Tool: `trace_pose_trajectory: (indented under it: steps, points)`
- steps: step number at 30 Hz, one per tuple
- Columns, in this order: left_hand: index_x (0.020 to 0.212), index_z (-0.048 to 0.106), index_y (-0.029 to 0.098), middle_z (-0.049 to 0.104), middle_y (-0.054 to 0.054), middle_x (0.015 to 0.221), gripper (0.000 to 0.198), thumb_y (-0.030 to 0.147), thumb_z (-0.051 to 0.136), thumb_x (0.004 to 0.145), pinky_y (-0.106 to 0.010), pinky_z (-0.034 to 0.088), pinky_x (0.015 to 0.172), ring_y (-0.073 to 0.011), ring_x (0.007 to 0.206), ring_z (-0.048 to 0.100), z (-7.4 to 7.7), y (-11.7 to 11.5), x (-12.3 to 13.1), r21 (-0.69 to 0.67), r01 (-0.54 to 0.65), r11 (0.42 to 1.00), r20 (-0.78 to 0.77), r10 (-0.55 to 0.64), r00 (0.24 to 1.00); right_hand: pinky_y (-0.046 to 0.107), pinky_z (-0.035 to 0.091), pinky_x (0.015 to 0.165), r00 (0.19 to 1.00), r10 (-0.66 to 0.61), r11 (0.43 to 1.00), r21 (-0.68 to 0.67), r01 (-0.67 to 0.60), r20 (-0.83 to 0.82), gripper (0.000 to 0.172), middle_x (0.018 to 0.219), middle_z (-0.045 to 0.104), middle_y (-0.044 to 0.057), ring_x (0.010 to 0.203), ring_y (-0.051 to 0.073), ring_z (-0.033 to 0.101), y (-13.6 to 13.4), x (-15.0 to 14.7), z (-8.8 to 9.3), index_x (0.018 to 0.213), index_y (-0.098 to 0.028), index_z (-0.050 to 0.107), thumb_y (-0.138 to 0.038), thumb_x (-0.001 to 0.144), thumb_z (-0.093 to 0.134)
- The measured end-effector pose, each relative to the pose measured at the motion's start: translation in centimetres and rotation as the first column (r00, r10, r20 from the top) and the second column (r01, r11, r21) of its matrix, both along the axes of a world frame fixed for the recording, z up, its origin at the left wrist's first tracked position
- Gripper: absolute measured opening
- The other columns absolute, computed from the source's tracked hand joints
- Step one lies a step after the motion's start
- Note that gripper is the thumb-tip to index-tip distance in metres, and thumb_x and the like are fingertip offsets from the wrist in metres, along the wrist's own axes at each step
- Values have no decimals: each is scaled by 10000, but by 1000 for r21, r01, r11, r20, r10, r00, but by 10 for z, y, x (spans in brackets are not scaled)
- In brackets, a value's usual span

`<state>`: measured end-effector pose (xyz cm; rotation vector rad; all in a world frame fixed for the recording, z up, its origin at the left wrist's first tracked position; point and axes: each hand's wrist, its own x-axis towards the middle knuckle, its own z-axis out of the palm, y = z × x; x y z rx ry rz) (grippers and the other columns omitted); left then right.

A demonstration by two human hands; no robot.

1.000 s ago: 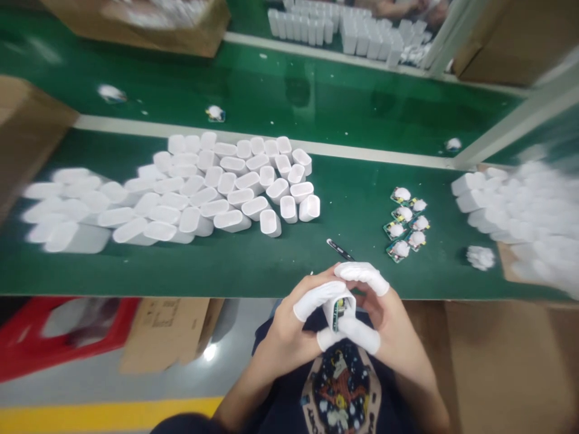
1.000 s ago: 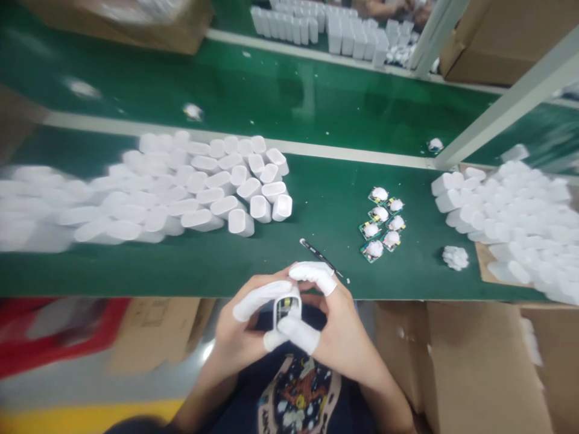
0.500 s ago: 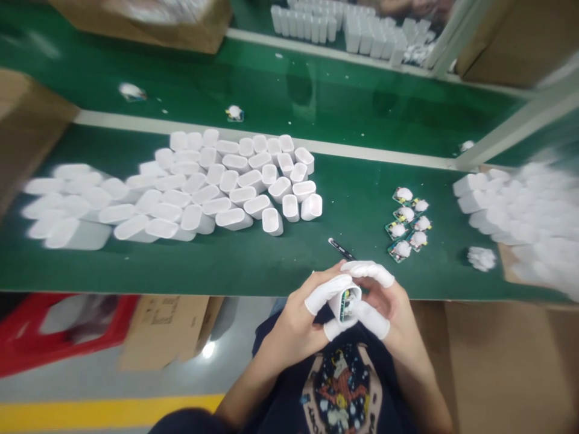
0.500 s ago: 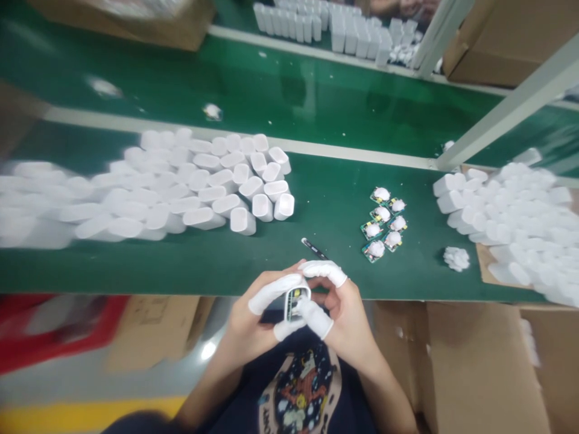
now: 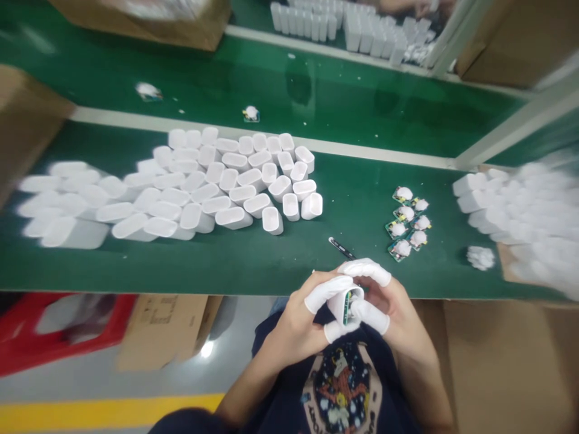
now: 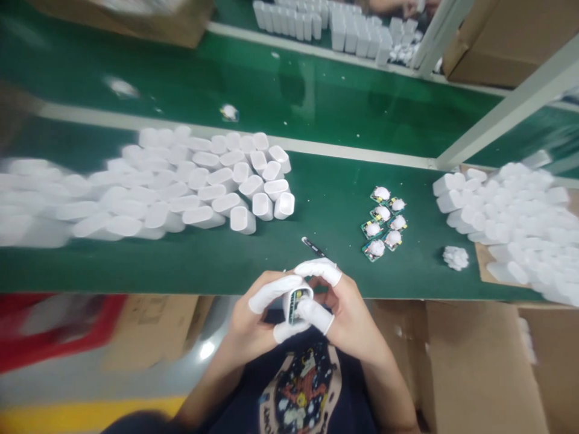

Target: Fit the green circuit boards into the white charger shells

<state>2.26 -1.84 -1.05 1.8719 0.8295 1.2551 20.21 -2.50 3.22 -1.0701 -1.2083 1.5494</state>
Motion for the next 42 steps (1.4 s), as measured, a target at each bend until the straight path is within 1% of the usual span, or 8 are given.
trace_pose_trajectory:
  steps: [6,11,18,25,29,34,39,42]
  points:
    - [1430,579,273,718,-120,1251,546,256,798,930,-354,638,949,-279,1184,751,-4,2,-1,-43,-6,999,42,8,999,402,678,905,998,21,1000,-5,-21,-67,422,1320,700,105,1104,264,751,-1,3,1,1309,-287,668,-471,944,774]
    - [1427,585,265,730,-128,1247,562,261,814,915,-381,644,975,-311,1215,750,-2,2,0,-7,-2,1000,24,3,1000,360,669,943,993,-19,1000,-2,20,114,339,1275,734,105,1116,241,766,-5,3,8,1261,-264,666,-308,941,767]
    - [1421,590,270,730,-113,1220,563,301,826,911,-394,646,984,-300,1186,760,-6,3,3,1,8,1000,64,-8,998,363,669,939,992,-26,999,45,20,127,357,1331,720,105,1146,258,756,-5,5,8,1249,-276,706,-313,908,805]
    - [1376,598,267,719,-114,1202,514,252,815,911,-399,635,1009,-304,1213,752,-6,5,5,-17,34,999,115,-32,993,419,662,955,1000,-5,1000,-17,5,-20,297,1333,726,113,1108,263,770,-5,13,4,1217,-266,723,-409,959,760]
    - [1341,600,257,740,-105,1176,483,218,804,905,-332,655,908,-275,1135,777,-2,5,5,-30,55,998,25,-54,998,356,669,883,1000,-18,1000,8,18,17,269,1256,740,99,1041,232,774,-2,13,2,1124,-255,689,-359,908,812]
    - [1387,563,260,745,-112,1227,536,155,776,906,-357,643,962,-284,1204,755,-3,4,5,42,78,996,-44,-76,996,338,665,838,994,8,1000,6,-9,109,247,1242,717,97,1049,235,756,2,15,-2,1029,-247,646,-349,882,815]
    - [1284,603,255,717,-79,1149,403,220,775,921,-289,640,811,-222,987,777,-4,5,7,-40,49,998,-62,-52,997,366,662,886,997,31,999,-22,-29,75,257,1219,730,96,1039,233,764,4,17,-7,1041,-246,667,-394,890,812]
    - [1255,607,241,672,-76,1159,339,287,751,952,-294,623,808,-207,957,739,-7,8,10,-100,42,994,-140,-56,989,351,659,876,988,-1,1000,-26,5,155,211,1122,764,71,971,216,775,5,15,-14,1052,-244,684,-363,908,781]
